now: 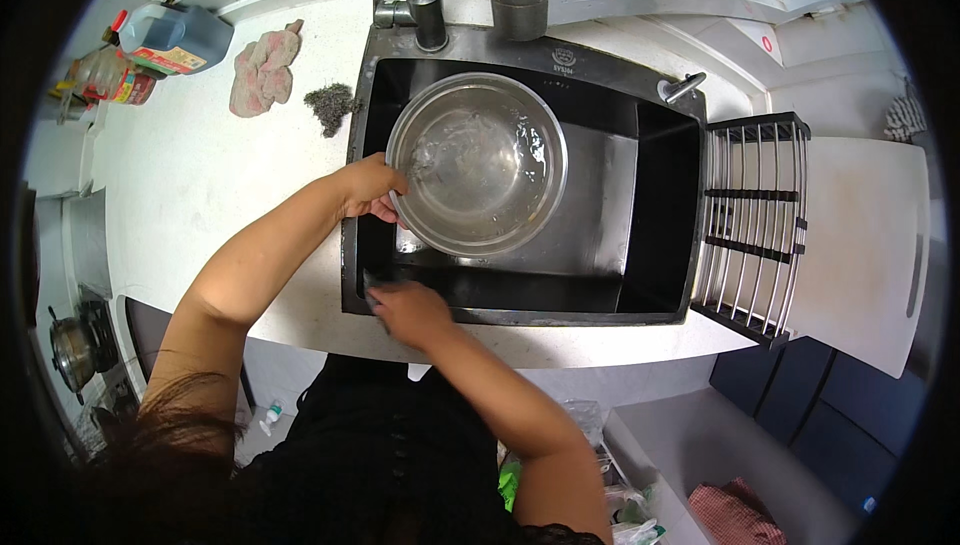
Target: The person washes a metal bowl and a small metal strainer in a kitchen sink using a sponge and running water. They rinse the items, scrub the sink basin, and then rinse and wring out the sponge and a cloth.
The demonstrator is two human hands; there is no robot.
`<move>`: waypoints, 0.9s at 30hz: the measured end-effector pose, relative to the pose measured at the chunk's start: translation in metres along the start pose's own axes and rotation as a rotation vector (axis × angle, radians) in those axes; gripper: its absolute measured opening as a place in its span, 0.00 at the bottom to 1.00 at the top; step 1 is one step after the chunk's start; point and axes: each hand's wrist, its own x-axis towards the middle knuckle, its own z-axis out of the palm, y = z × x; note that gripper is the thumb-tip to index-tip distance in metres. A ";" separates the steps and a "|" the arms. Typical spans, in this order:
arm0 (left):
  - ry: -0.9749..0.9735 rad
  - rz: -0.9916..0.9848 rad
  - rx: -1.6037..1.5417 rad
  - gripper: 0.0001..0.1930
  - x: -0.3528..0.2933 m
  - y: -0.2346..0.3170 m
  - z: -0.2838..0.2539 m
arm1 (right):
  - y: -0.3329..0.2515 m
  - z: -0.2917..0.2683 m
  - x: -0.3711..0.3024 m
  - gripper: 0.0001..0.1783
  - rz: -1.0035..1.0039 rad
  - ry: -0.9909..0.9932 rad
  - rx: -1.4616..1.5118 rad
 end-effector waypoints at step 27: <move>0.128 -0.016 -0.339 0.20 -0.053 -0.033 0.027 | 0.206 -0.149 -0.077 0.20 0.642 0.137 0.436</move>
